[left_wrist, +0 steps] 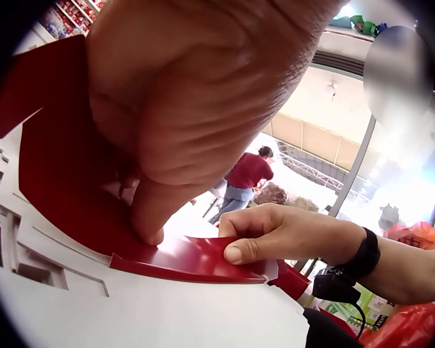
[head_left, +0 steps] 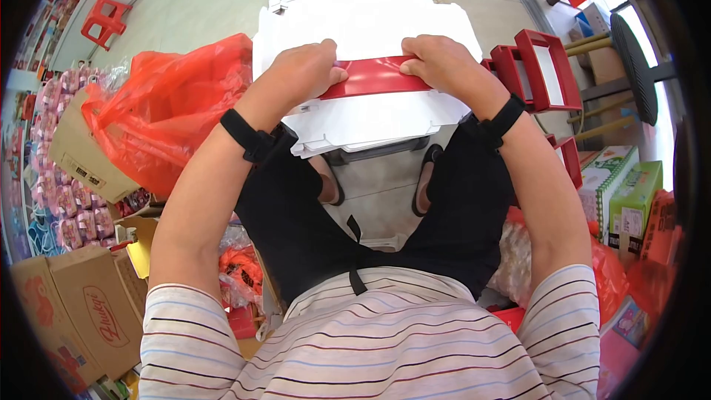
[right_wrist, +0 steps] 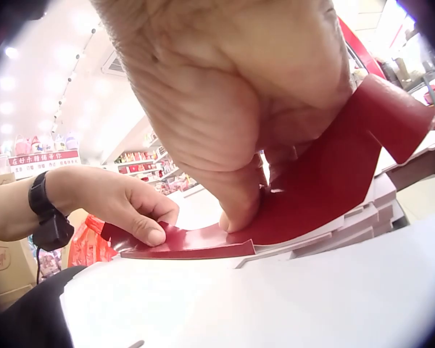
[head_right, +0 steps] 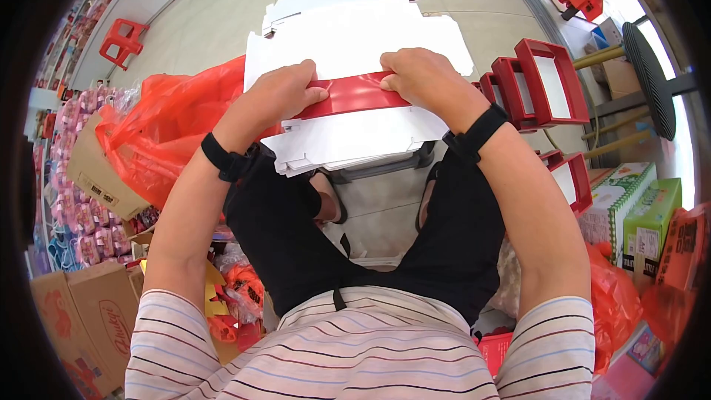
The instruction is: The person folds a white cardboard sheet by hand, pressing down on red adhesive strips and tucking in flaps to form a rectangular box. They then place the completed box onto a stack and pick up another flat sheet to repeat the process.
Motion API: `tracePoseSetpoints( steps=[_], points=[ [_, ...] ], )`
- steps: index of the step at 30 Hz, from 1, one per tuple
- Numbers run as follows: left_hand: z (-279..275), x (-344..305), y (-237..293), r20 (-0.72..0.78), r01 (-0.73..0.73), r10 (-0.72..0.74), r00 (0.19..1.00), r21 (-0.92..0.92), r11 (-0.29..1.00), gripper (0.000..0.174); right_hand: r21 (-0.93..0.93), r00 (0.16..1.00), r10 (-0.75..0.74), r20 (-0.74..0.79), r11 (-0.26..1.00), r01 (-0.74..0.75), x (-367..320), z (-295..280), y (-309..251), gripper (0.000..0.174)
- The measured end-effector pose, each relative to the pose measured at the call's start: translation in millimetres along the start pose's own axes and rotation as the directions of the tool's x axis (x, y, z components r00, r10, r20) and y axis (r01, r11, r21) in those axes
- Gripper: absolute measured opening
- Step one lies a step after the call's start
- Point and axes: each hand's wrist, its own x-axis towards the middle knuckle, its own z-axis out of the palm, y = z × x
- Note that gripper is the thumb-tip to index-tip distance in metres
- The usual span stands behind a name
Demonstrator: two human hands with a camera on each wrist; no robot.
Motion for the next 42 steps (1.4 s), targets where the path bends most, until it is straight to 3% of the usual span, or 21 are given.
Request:
tracePoseSetpoints(
  steps=[4,10,14,17,20,22,27,30,33,36,42],
  points=[
    [10,-10,4,-0.175,-0.066,0.082,0.981,0.097,0.993,0.034,-0.01,1.0,0.004,0.011,1.0,-0.004,2,-3,-1,0.022],
    [19,-10,3,-0.223,-0.25,0.259,0.94,0.066,0.966,0.033,0.002,1.0,0.007,0.0,1.0,-0.007,2,0,-1,0.022],
    [17,-22,6,-0.243,-0.291,0.289,0.926,0.027,0.956,0.037,0.023,0.999,0.038,0.022,0.999,-0.038,1,-4,-4,0.022],
    [19,-21,3,-0.227,-0.339,0.349,0.909,0.085,0.937,0.04,0.01,0.996,0.008,-0.086,1.0,-0.007,-3,-4,-4,0.023],
    [21,-23,2,-0.229,-0.386,0.418,0.879,0.171,0.906,0.041,-0.186,0.915,-0.273,-0.299,0.957,0.224,-13,3,-6,0.03],
    [22,-23,1,-0.219,-0.395,0.434,0.874,0.202,0.896,0.041,-0.175,0.906,-0.325,-0.272,0.942,0.286,-22,9,-13,0.033],
    [27,-26,1,-0.257,-0.383,0.428,0.867,0.205,0.9,0.039,-0.289,0.85,-0.443,-0.283,0.885,0.365,-28,25,-13,0.036],
    [25,-26,-2,-0.308,-0.415,0.464,0.831,0.212,0.885,0.036,-0.455,0.83,-0.505,-0.238,0.813,0.364,-32,30,-17,0.028],
    [28,-23,-3,-0.334,-0.408,0.463,0.821,0.226,0.885,0.032,-0.48,0.795,-0.529,-0.297,0.802,0.355,-31,37,-18,0.016],
    [28,-24,-4,-0.315,-0.395,0.424,0.849,0.153,0.906,0.027,-0.462,0.813,-0.502,-0.295,0.82,0.339,-34,33,-19,0.01],
    [17,-41,9,-0.142,-0.255,0.235,0.962,-0.147,0.956,0.021,-0.213,0.856,-0.402,-0.325,0.913,0.348,-54,25,-29,0.007]
  ],
)
